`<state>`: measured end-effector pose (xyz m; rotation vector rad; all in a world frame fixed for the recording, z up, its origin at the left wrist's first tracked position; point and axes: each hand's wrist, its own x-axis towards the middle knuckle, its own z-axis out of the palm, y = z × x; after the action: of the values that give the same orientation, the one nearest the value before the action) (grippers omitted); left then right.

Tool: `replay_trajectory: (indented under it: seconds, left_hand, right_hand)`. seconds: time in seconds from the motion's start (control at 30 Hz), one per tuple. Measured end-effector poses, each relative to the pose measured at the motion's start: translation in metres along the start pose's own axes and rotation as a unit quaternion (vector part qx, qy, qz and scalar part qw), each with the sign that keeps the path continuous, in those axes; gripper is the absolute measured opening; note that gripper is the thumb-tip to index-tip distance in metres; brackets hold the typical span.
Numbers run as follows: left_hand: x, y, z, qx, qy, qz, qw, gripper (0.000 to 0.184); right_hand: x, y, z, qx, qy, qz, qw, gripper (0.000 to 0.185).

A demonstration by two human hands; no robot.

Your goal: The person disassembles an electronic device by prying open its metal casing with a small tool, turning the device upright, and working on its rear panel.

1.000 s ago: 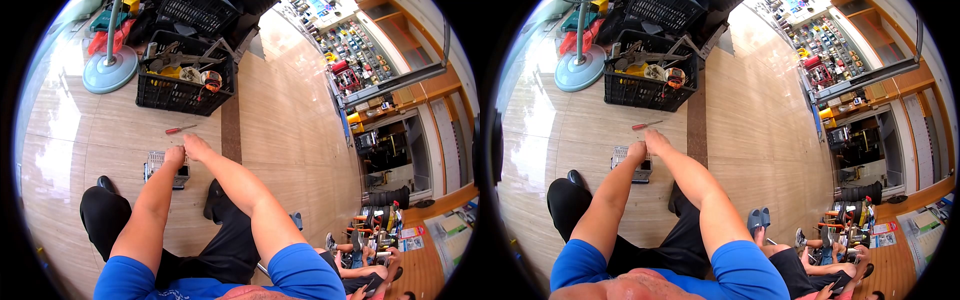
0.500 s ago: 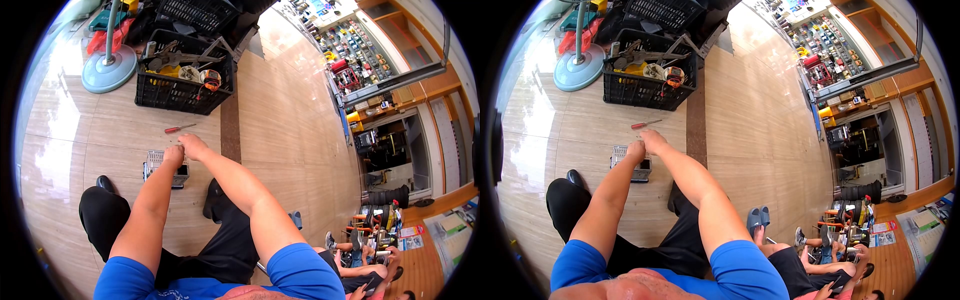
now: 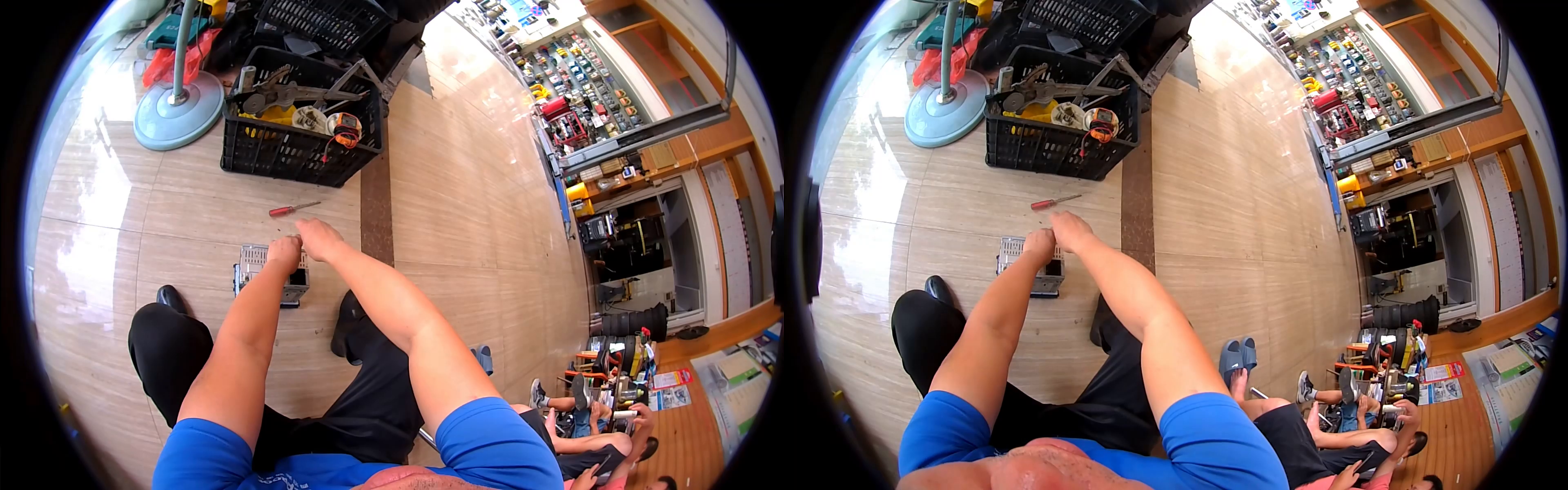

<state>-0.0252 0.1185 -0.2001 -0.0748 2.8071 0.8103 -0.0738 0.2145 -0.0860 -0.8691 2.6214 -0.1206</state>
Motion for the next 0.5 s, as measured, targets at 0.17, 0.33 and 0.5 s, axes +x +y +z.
replay_trajectory:
  seconds: [0.17,0.33,0.5]
  left_hand:
    - [0.001,-0.002,0.002,0.023,-0.018,0.011,1.000,0.021]
    - [0.002,-0.003,0.002,0.024,-0.019,0.015,0.999,0.021]
    - [0.004,-0.003,0.004,0.006,-0.004,0.017,1.000,0.021]
  right_hand:
    - [0.007,0.006,0.010,0.023,0.024,-0.080,0.996,0.018]
    - [0.007,0.003,0.013,0.049,0.046,-0.062,0.996,0.018]
    - [-0.005,-0.012,-0.007,-0.001,0.012,0.051,0.999,0.023]
